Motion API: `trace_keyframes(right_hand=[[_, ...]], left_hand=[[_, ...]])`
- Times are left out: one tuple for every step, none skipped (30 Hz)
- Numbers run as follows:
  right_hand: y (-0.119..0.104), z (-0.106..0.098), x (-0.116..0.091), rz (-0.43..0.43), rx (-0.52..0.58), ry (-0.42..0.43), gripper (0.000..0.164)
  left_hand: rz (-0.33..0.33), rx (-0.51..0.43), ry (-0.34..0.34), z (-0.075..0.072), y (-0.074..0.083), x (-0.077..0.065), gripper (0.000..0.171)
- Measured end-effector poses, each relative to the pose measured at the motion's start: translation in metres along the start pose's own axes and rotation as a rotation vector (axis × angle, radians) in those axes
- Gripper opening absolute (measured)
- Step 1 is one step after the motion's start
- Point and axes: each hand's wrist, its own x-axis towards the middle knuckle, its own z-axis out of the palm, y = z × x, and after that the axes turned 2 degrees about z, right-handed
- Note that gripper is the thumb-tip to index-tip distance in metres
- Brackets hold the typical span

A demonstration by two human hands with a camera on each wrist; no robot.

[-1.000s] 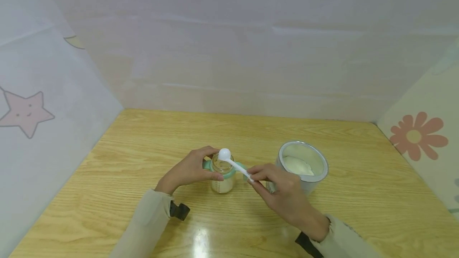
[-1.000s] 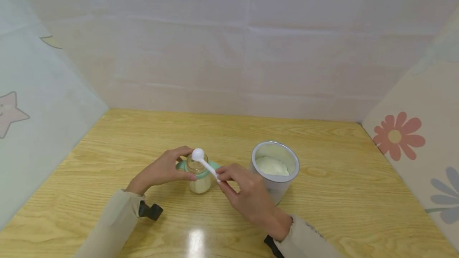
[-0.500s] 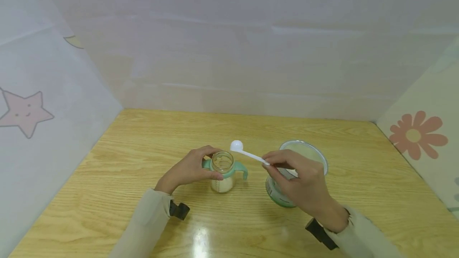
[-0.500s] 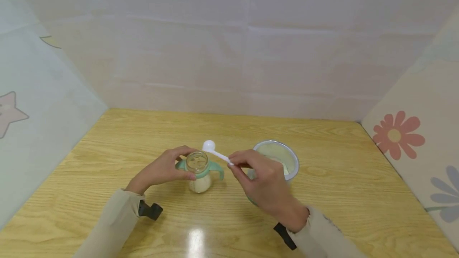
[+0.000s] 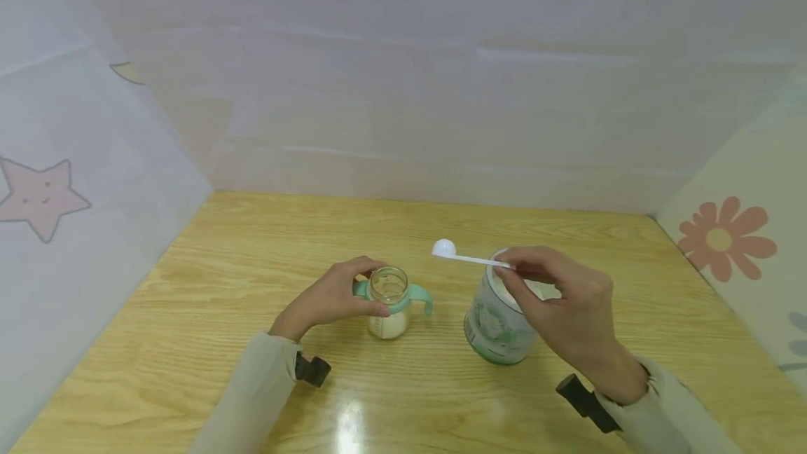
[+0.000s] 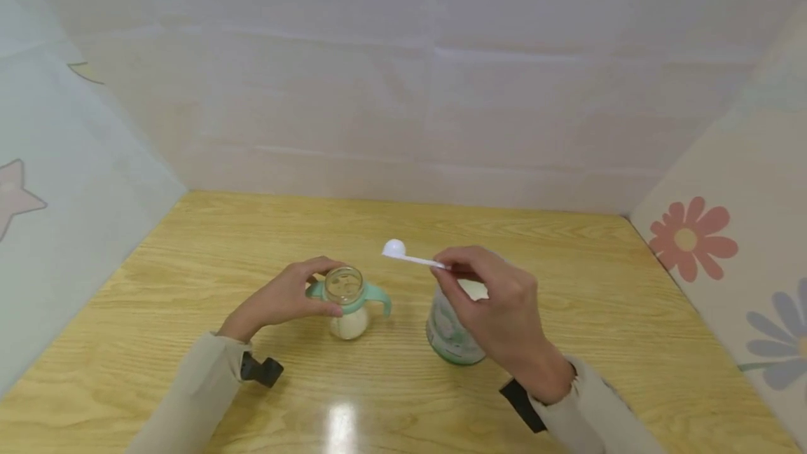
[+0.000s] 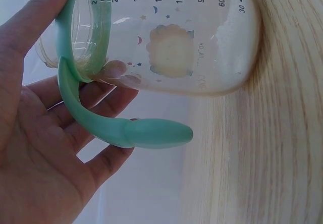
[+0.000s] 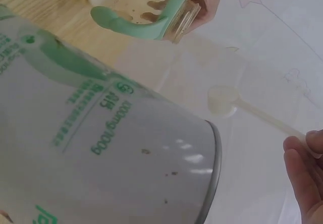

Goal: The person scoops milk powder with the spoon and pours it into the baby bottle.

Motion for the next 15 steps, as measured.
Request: trace_keyframes(right_hand=[[0.000,-0.001,0.000,0.003,-0.005,0.003,0.037],[0.001,-0.002,-0.001,0.008,-0.008,0.007,0.038],[0.001,-0.003,-0.001,0.014,-0.013,0.011,0.038],[0.002,-0.004,-0.001,0.019,-0.017,0.017,0.039],[0.003,-0.005,-0.002,0.026,-0.020,0.021,0.039],[0.003,-0.007,-0.002,0.033,-0.026,0.023,0.040],[0.004,-0.008,-0.002,0.041,-0.030,0.029,0.040],[0.004,-0.009,-0.003,0.048,-0.032,0.032,0.040],[0.005,-0.010,-0.004,0.055,-0.034,0.034,0.040],[0.006,-0.011,-0.004,0.060,-0.034,0.035,0.040],[0.006,-0.013,-0.005,0.064,-0.037,0.037,0.040],[0.007,-0.014,-0.005,0.065,-0.043,0.041,0.041],[0.007,-0.015,-0.005,0.067,-0.047,0.044,0.041],[0.008,-0.016,-0.006,0.068,-0.051,0.047,0.042],[0.008,-0.017,-0.006,0.069,-0.053,0.050,0.042]], left_hand=[[-0.002,-0.001,0.000,0.000,0.000,0.000,0.068],[-0.002,-0.001,0.000,0.000,0.000,0.000,0.068],[-0.002,-0.001,0.001,0.000,0.000,0.000,0.068],[-0.002,-0.001,0.001,0.000,0.000,0.000,0.068],[-0.003,0.001,0.000,0.000,-0.001,0.000,0.068],[-0.004,0.001,0.001,0.000,-0.001,0.000,0.068],[-0.006,0.000,0.002,0.001,-0.001,0.000,0.068],[-0.007,0.001,0.002,0.001,-0.002,0.000,0.068],[-0.008,0.001,0.003,0.001,-0.002,0.001,0.068],[-0.009,0.001,0.003,0.001,-0.002,0.001,0.068],[-0.010,0.002,0.004,0.001,-0.002,0.001,0.069],[-0.011,0.002,0.005,0.001,-0.002,0.001,0.069],[-0.012,0.003,0.005,0.001,-0.002,0.001,0.069],[-0.013,0.002,0.003,0.001,-0.002,0.001,0.069],[-0.013,0.001,0.003,0.001,-0.002,0.001,0.069]])
